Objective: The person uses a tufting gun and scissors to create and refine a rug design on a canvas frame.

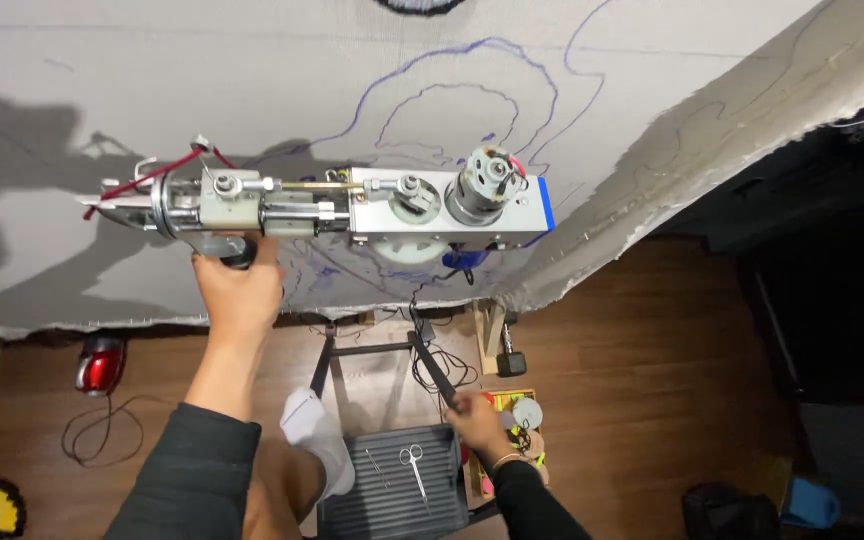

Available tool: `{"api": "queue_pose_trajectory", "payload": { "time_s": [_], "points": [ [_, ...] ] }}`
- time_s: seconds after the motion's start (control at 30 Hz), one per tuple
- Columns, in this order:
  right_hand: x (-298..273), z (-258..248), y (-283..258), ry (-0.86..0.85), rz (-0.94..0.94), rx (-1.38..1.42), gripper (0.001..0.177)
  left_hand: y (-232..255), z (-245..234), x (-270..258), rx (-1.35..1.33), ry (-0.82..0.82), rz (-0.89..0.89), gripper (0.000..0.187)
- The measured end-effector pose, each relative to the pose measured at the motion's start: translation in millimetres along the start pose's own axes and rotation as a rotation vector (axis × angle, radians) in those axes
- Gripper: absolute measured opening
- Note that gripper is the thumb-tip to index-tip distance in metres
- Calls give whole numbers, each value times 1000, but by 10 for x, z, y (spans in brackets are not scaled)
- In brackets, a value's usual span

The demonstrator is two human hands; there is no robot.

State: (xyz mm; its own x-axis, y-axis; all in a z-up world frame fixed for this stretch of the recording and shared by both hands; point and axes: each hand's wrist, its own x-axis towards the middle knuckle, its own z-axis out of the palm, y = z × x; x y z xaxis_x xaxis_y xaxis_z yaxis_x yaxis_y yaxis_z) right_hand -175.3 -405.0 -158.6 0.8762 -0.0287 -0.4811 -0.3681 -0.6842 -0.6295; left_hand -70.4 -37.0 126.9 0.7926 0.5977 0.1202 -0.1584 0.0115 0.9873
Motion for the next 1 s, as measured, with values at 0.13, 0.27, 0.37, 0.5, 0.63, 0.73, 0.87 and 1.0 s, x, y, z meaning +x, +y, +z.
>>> {"api": "queue_pose_trajectory", "payload": {
  "time_s": [0.13,0.27,0.37,0.5,0.63,0.73,0.87,1.0],
  "points": [
    [-133,992,937,-197,225,-379,48,-229,-25,33,50,19,-48,9],
    [-392,1233,702,-258,260,-515,48,-205,158,22,34,-27,14,7],
    [-379,1497,811,-227,216,-455,41,-241,262,107,-34,-11,73,9],
    [-387,1672,905,-305,294,-470,31,-283,293,147,-87,43,12,19],
    [-171,1677,927,-311,386,-489,32,-163,393,223,-168,45,52,16],
    [167,1616,1557,-504,139,65,29,-217,451,302,-293,60,66,25],
    [753,619,1314,-712,-122,671,15,-113,579,449,-280,112,45,27],
    [707,-1170,8,-115,2,1001,15,-48,559,574,-280,77,13,22]
  ]
}}
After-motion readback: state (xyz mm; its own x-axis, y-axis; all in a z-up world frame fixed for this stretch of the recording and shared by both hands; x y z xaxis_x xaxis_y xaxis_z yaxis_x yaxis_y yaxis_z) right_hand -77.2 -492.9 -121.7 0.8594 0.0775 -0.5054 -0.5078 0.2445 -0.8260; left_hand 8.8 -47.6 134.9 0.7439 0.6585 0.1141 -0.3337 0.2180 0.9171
